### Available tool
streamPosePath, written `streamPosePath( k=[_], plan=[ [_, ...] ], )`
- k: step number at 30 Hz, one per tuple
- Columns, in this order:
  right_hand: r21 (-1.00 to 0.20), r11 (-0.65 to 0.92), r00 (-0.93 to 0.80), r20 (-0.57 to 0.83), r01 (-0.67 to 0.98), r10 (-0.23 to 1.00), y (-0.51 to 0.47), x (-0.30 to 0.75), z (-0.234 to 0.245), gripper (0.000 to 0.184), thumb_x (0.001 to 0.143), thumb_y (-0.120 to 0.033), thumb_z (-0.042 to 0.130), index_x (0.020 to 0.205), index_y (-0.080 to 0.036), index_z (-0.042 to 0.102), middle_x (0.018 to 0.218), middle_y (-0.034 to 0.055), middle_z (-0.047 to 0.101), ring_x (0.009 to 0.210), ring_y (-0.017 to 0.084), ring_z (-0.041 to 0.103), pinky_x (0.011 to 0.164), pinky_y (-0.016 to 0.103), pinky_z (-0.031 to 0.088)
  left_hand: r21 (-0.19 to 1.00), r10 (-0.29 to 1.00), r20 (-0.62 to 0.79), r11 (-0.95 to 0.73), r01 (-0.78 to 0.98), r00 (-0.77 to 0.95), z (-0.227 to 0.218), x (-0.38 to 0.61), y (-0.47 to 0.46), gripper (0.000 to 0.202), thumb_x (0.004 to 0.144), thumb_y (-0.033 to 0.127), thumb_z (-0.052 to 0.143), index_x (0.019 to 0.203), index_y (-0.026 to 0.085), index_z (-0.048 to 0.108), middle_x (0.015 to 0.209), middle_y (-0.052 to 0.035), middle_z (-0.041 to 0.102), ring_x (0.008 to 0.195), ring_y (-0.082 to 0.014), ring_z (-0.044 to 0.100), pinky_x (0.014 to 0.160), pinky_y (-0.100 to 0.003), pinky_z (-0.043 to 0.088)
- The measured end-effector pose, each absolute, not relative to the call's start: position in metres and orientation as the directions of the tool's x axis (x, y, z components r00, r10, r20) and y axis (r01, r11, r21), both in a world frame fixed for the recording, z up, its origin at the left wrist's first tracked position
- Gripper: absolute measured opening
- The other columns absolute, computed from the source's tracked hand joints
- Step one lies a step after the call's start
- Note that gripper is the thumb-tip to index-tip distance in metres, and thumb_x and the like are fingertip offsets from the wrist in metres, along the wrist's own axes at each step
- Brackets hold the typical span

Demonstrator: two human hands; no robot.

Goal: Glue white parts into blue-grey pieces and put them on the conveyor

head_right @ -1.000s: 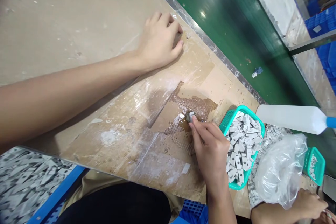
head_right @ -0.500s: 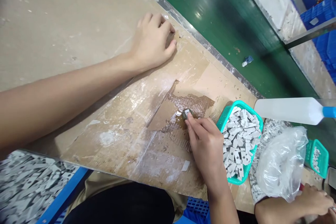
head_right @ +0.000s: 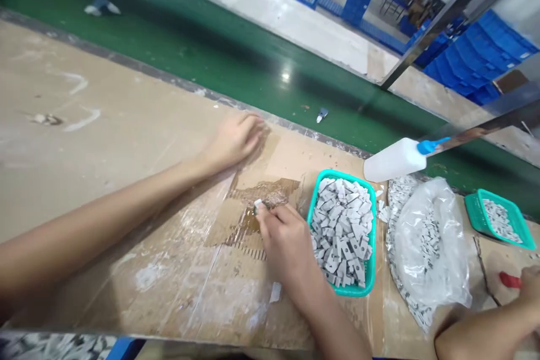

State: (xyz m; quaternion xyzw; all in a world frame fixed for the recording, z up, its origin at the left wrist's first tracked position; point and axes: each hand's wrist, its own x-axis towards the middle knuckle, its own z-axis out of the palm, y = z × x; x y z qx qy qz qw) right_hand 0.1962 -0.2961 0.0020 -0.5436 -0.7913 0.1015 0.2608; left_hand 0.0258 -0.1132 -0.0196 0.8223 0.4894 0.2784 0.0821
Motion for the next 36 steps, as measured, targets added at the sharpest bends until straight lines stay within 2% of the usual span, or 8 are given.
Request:
streamPosePath(
  k=[2,5,9,12,17,23,29,36],
  plan=[
    [-0.439,0.378,-0.260,0.307,0.815,0.916,-0.296,0.196,-0.001,0.029,0.101,-0.021,0.049,0.098,-0.019,0.078,0.071,0.0050,0.067,0.067,0.016,0.061,0.065,0.027,0.051,0.463,0.834,0.350,-0.549,0.695,0.426,-0.014,0.055,-0.096,0.032,0.095,0.022,0.040,0.117,0.011,0.060,0.119,-0.0167,0.064,0.115,-0.0282,0.058,0.103,-0.040,0.044],
    [-0.416,0.393,-0.286,0.297,0.820,0.911,-0.296,0.196,-0.005,0.029,0.101,-0.021,0.048,0.106,-0.018,0.076,0.071,0.0043,0.065,0.068,0.016,0.060,0.065,0.027,0.049,0.614,0.906,0.226,-0.417,0.670,0.357,-0.004,0.105,-0.063,0.032,0.093,0.026,0.050,0.118,0.010,0.062,0.120,-0.0163,0.064,0.114,-0.0278,0.059,0.104,-0.038,0.042],
    [-0.333,0.373,-0.291,0.271,0.866,0.918,-0.294,0.195,-0.006,0.027,0.099,-0.022,0.050,0.099,-0.022,0.077,0.065,0.0019,0.062,0.066,0.016,0.058,0.061,0.026,0.047,0.690,0.959,0.117,-0.267,0.673,0.260,0.003,0.155,-0.026,0.043,0.079,0.040,0.073,0.105,0.006,0.067,0.119,-0.0254,0.061,0.115,-0.0386,0.056,0.101,-0.046,0.042],
    [-0.298,0.374,-0.297,0.272,0.878,0.915,-0.293,0.193,-0.003,0.022,0.097,-0.021,0.055,0.097,-0.022,0.076,0.066,0.0014,0.063,0.068,0.017,0.061,0.060,0.026,0.047,0.754,0.980,0.084,-0.181,0.631,0.181,0.001,0.169,-0.011,0.043,0.066,0.040,0.084,0.092,0.011,0.069,0.118,-0.0246,0.060,0.121,-0.0436,0.050,0.102,-0.050,0.040],
    [-0.280,0.356,-0.273,0.296,0.892,0.915,-0.294,0.191,0.001,0.020,0.096,-0.019,0.056,0.091,-0.022,0.076,0.067,0.0006,0.064,0.066,0.016,0.062,0.056,0.026,0.046,0.923,0.989,0.039,-0.089,0.375,0.140,0.001,0.157,-0.010,0.032,0.066,0.032,0.085,0.085,0.016,0.064,0.102,-0.0133,0.066,0.112,-0.0330,0.056,0.101,-0.044,0.042],
    [-0.332,0.368,-0.275,0.294,0.869,0.915,-0.294,0.194,-0.002,0.022,0.097,-0.019,0.054,0.094,-0.021,0.076,0.068,0.0018,0.066,0.067,0.016,0.063,0.058,0.026,0.045,0.990,0.960,-0.106,0.126,-0.059,0.257,0.020,0.092,-0.065,0.014,0.087,0.027,0.064,0.092,0.016,0.058,0.083,-0.0079,0.062,0.073,-0.0142,0.060,0.071,-0.030,0.052],
    [-0.429,0.384,-0.277,0.292,0.817,0.915,-0.295,0.198,-0.005,0.023,0.097,-0.018,0.055,0.103,-0.020,0.077,0.071,0.0036,0.068,0.069,0.016,0.064,0.064,0.025,0.048,0.920,0.923,-0.155,0.265,-0.290,0.351,0.019,0.025,-0.157,0.025,0.079,0.030,0.076,0.098,0.016,0.068,0.076,-0.0016,0.052,0.056,-0.0067,0.040,0.048,-0.019,0.032],
    [-0.626,0.379,-0.158,0.380,0.681,0.911,-0.297,0.204,0.006,0.024,0.094,-0.015,0.058,0.110,-0.020,0.076,0.087,0.0049,0.076,0.079,0.016,0.070,0.075,0.026,0.055,0.988,0.959,-0.050,0.088,-0.126,0.278,0.005,0.002,-0.198,0.033,0.064,0.038,0.085,0.085,0.017,0.070,0.086,-0.0045,0.069,0.081,-0.0174,0.062,0.078,-0.028,0.047]
  ],
)
